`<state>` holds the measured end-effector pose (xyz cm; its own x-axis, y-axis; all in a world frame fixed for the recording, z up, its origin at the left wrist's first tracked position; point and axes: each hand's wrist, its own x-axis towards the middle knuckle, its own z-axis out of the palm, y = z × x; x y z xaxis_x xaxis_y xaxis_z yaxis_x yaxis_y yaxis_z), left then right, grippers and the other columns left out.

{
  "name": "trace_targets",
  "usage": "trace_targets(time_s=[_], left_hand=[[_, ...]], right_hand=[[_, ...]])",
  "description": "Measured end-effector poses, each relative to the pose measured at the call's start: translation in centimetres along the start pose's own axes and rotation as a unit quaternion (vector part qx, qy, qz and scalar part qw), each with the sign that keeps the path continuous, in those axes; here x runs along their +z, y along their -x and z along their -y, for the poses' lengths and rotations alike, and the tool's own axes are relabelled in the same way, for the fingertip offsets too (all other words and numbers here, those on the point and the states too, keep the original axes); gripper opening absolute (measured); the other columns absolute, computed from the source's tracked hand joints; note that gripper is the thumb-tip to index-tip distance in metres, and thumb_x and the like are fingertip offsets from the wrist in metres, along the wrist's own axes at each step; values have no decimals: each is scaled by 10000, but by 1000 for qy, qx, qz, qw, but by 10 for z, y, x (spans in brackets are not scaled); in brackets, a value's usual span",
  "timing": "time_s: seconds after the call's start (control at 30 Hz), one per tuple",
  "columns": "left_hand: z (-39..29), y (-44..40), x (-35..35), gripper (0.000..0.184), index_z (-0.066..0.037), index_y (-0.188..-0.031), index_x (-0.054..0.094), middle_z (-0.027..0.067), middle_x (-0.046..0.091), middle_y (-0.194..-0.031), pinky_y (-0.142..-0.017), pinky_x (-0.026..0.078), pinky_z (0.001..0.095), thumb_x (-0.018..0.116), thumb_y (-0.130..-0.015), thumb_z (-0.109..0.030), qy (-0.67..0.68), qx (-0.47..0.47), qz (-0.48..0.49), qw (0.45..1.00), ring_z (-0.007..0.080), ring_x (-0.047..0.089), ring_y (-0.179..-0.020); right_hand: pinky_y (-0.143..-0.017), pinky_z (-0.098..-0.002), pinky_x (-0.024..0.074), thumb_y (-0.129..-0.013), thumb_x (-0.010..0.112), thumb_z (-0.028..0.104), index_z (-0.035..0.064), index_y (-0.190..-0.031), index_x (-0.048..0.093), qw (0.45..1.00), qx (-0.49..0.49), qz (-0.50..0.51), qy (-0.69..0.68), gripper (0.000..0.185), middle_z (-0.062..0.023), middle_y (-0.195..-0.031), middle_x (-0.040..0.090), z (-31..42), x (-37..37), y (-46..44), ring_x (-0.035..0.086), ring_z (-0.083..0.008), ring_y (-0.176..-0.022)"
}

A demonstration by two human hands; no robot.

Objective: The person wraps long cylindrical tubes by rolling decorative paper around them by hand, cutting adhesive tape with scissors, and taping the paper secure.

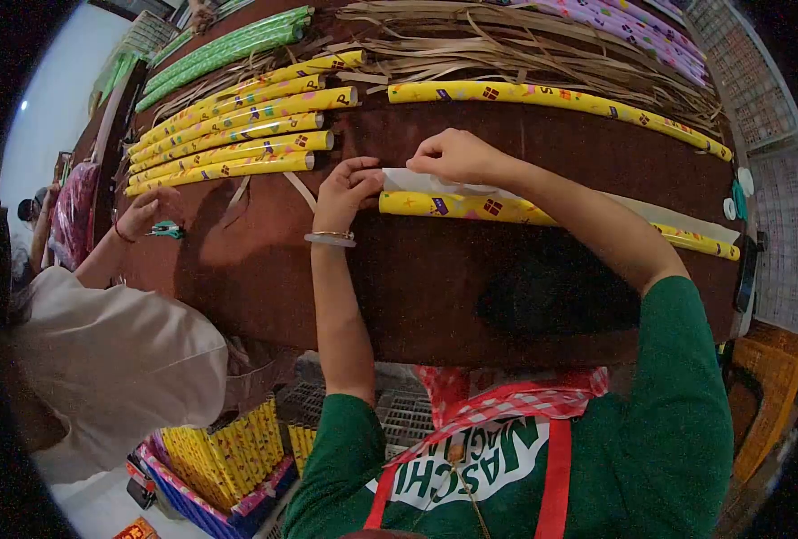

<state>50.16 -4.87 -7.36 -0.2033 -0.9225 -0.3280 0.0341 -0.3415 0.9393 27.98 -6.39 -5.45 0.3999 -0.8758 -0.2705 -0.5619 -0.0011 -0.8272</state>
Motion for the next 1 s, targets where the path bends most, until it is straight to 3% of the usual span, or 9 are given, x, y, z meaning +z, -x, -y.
trace_targets(time_s=[0.17,0.3,0.47,0.6,0.67,0.73,0.8,0.97,1.0], left_hand=[[-1,-1,-1,359,4,-1111,519,78,671,-939,-643,544,261,688,-802,-68,-12,-4,-1,1000,128,635,-817],[-1,-1,1,372,7,-1116,511,94,668,-959,-653,549,277,688,-796,-66,-36,-6,-12,999,139,637,-833],[-5,0,1,429,8,-1160,489,122,656,-985,-671,556,300,685,-783,-53,6,-23,-25,999,163,639,-856],[-9,4,5,414,6,-1163,504,113,642,-1014,-680,529,266,688,-806,-98,4,-38,-26,999,143,631,-833],[3,0,3,382,9,-1157,524,102,644,-1004,-689,525,255,670,-824,-107,-30,-4,-82,996,138,627,-829],[84,-52,-47,359,-4,-1163,545,82,641,-1001,-693,512,241,657,-840,-115,-293,200,-76,932,128,622,-840],[16,-7,-7,352,-18,-1160,555,72,637,-1014,-711,516,251,661,-836,-106,-58,8,-56,997,125,619,-869],[2,-5,-8,390,-14,-1152,538,60,635,-1041,-736,518,264,696,-815,-128,-41,-25,-7,999,148,617,-906],[-7,4,6,303,30,-1056,585,100,652,-979,-625,499,212,696,-785,-48,-39,30,-45,998,134,614,-845]], right_hand=[[-718,-323,492,-796,642,319,60,-905,716,999,-53,3,13,290,-96,-821,696,-7,1,-4,647,-188,-752],[-720,-322,493,-811,621,300,60,-910,718,999,-26,4,32,277,-93,-825,697,-6,2,-5,646,-195,-754],[-740,-328,488,-868,520,269,50,-909,720,997,18,20,-66,299,-91,-827,687,-2,-7,1,631,-200,-762],[-763,-329,484,-906,477,286,43,-977,698,999,1,16,-31,336,-108,-884,680,-5,-15,12,628,-215,-807],[-786,-343,483,-943,434,309,37,-1070,654,998,49,-25,-32,372,-124,-960,671,-5,-23,33,625,-241,-865],[-795,-364,481,-958,437,316,36,-1120,620,996,70,-53,-27,372,-137,-1003,661,-13,-38,66,621,-273,-908],[-794,-371,483,-946,487,256,31,-1087,631,980,-37,-149,126,302,-140,-992,655,-35,-55,108,623,-289,-913],[-781,-346,484,-861,588,105,25,-996,647,952,-11,-275,136,167,-126,-959,633,-73,-79,225,617,-277,-911],[-781,-344,482,-857,588,100,21,-990,643,947,14,-291,133,164,-123,-955,629,-81,-83,242,613,-273,-900]])
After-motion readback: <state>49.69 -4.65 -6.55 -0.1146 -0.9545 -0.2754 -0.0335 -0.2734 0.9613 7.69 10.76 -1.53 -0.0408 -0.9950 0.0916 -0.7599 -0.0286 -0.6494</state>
